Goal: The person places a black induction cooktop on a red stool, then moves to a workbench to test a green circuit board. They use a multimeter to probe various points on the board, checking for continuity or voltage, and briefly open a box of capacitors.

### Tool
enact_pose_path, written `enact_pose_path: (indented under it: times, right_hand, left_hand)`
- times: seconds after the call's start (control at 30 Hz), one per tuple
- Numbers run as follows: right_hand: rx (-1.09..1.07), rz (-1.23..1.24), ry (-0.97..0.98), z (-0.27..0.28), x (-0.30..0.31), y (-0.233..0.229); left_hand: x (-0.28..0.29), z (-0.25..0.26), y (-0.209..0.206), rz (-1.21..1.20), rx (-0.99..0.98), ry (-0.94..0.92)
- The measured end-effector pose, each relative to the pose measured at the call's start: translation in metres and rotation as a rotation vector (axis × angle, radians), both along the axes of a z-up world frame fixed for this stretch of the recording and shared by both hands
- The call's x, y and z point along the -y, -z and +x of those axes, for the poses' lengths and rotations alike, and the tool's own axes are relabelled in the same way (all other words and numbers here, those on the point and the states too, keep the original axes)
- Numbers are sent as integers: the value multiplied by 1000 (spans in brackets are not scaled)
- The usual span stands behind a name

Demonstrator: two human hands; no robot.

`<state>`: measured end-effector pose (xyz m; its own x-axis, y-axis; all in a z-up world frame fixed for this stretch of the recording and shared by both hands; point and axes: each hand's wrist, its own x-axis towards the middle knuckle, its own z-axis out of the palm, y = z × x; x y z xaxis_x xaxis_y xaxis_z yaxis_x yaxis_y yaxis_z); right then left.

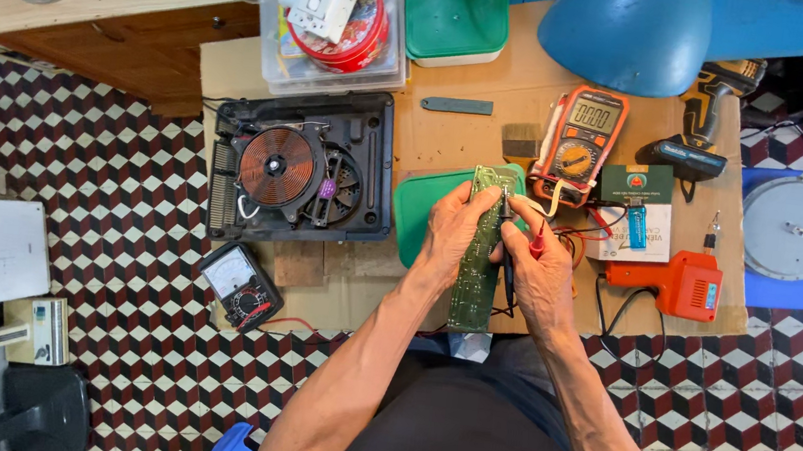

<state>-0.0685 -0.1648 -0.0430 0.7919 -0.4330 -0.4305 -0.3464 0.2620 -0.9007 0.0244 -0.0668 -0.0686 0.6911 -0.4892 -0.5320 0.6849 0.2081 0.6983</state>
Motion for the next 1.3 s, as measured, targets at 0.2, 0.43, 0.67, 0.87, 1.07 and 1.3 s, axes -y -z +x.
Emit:
enact_pose_path:
  times: [0.2,0.43,0.67,0.87,1.07,1.3]
  right_hand:
    - [-3,-25,24,6,9,3]
    - [4,21,1,6,13,3]
    - [1,53,-17,6,17,1]
    - [27,64,-42,6,20,2]
    - [29,59,-48,5,21,2]
    - [0,29,-62,6,22,4]
  left_hand:
    - [10,9,2,30,-7,18]
    - [12,12,-16,77,-94,-1]
    - [16,16,-27,135,-115,-9]
    - [17,14,-28,179,-102,-19]
    - [21,11,-27,196,-101,-49]
    - [25,8,-31,305,-19,-29]
